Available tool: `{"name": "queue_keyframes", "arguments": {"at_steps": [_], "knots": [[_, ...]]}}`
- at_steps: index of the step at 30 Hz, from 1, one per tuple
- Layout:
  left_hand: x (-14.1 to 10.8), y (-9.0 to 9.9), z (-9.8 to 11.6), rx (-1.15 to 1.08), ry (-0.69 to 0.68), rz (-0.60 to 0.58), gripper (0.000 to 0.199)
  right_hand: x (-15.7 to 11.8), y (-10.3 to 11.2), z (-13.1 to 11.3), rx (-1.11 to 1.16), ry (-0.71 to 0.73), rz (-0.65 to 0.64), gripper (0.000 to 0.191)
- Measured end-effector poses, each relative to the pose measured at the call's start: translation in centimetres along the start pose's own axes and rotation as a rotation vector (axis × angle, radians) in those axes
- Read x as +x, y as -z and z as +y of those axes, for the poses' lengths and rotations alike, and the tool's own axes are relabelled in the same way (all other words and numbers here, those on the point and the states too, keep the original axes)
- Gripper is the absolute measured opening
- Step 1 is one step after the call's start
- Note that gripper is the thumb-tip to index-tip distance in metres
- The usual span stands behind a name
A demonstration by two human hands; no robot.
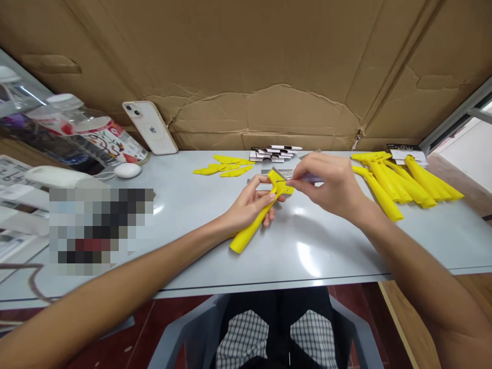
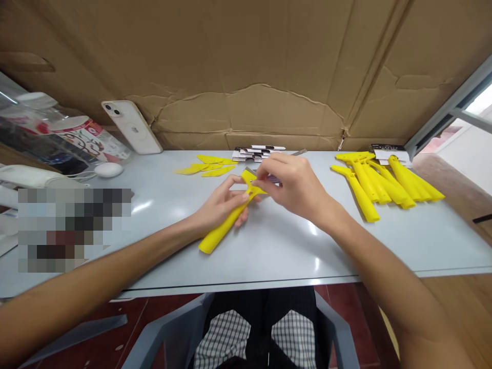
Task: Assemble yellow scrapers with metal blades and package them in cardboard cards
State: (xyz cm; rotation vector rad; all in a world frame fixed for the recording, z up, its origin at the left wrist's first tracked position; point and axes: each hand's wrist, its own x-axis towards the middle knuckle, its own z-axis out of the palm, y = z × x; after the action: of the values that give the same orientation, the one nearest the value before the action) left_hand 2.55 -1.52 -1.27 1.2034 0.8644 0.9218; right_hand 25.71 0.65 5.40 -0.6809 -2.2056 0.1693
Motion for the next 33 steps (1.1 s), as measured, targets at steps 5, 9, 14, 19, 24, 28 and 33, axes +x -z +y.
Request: {"name": "queue_keyframes", "arguments": {"at_steps": [5,9,14,19,24,28,33], "knots": [[0.3,0.2,0.4,-0.067,0.036,0.055,0.051,-0.5,-0.8,0.5,-0.009,0.078,-0.086,0.019],[0.5,0.3,0.3,-0.083,0.037,0.086,0.05,-0.3,-0.8,1.1,0.022,0.049,-0.015,0.016],[0.4,0.3,0.1,-0.06,0.033,0.066,0.047,-0.1,-0.8,1.7,-0.074,-0.028,0.075,0.011],[0.5,0.4,0.2,-0.1,0.053,0.097,0.05,-0.4,-0.6,2.0,-0.308,-0.108,-0.031,0.02],[0.5,0.3,0.3,-0.101,0.057,0.1,0.053,-0.3,-0.2,1.3,-0.357,-0.087,-0.121,0.022],[0.5,0.3,0.3,-0.097,0.058,0.109,0.051,-0.2,-0.1,0.9,-0.467,-0.151,-0.14,0.028],[0.5,0.3,0.4,-0.095,0.057,0.106,0.055,-0.2,0.2,0.4,-0.498,-0.14,-0.162,0.026]]}}
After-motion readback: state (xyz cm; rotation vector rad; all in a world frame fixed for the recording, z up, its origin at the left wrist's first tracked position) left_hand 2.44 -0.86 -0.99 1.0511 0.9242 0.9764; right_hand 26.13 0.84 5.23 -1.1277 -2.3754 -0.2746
